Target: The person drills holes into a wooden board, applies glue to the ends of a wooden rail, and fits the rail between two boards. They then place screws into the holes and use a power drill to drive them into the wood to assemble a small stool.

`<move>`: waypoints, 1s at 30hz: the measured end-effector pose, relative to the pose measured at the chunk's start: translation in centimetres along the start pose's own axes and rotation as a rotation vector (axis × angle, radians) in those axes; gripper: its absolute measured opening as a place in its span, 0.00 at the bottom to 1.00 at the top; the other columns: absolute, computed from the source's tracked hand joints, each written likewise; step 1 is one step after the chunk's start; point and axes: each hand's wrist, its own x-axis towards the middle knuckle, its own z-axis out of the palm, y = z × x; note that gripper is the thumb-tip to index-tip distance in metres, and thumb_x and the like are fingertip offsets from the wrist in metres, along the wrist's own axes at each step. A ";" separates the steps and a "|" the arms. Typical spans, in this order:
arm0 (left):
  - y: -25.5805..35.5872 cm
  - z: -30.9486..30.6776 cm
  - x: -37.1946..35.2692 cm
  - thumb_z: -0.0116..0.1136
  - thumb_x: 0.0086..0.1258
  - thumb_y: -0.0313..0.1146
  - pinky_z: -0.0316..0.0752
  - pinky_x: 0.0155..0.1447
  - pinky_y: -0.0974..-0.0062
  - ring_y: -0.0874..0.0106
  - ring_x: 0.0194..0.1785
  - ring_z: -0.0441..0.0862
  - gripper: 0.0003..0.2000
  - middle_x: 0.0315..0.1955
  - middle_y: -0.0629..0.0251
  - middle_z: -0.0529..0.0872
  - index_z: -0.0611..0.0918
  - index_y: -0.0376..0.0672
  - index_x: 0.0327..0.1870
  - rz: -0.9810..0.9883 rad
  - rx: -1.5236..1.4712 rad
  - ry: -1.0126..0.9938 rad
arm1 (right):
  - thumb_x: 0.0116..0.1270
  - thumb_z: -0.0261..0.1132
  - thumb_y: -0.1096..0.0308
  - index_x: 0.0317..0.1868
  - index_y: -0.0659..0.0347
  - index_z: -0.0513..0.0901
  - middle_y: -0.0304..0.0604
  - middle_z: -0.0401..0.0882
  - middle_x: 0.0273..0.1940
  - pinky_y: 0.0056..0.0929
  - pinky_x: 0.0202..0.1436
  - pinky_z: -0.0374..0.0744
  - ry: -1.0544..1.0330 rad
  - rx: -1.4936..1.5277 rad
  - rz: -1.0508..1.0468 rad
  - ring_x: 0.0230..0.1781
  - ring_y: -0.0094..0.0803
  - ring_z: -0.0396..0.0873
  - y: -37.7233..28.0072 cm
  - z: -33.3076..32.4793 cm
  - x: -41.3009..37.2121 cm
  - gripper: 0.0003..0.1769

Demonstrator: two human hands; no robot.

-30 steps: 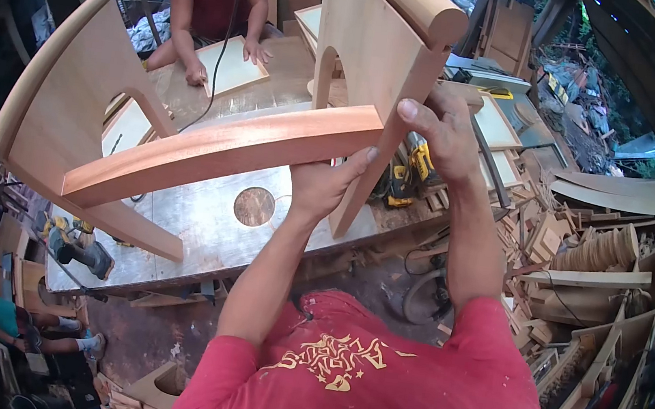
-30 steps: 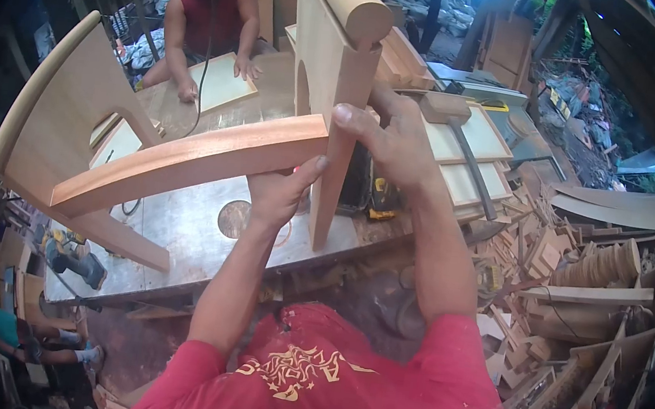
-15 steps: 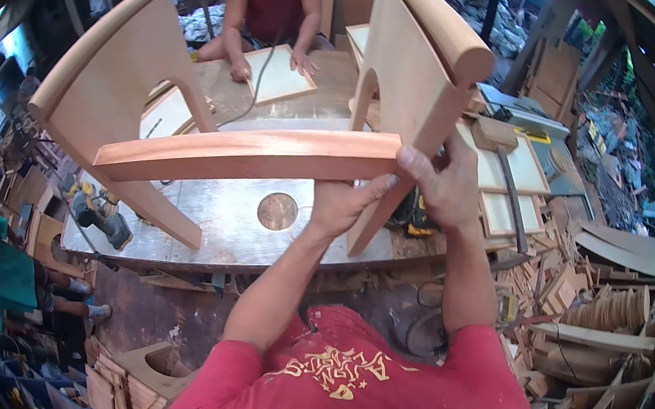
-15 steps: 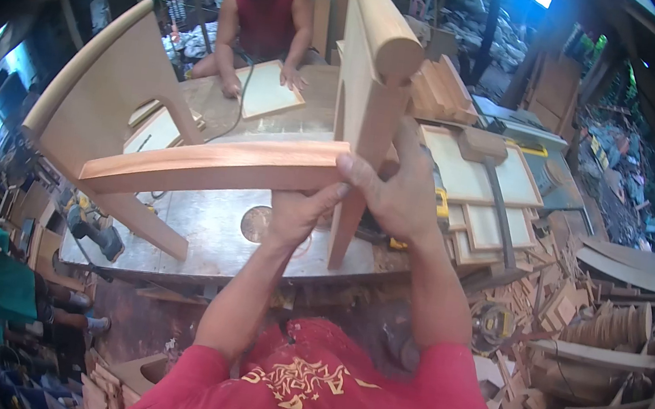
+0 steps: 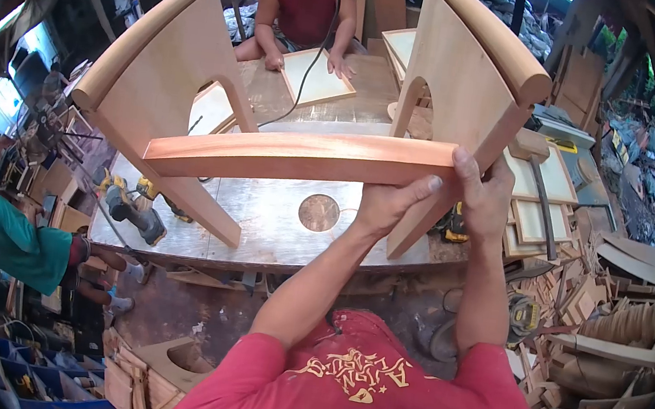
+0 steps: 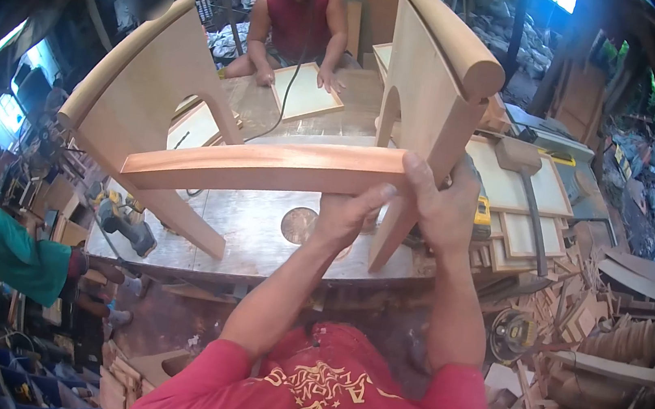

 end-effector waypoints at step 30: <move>-0.3 -4.4 1.0 0.75 0.62 0.35 0.75 0.69 0.59 0.65 0.64 0.79 0.33 0.60 0.61 0.80 0.72 0.40 0.68 0.021 -0.201 0.045 | 0.56 0.71 0.61 0.45 0.79 0.85 0.52 0.88 0.37 0.35 0.43 0.83 0.274 -0.184 0.140 0.36 0.35 0.86 5.1 -14.4 0.7 0.26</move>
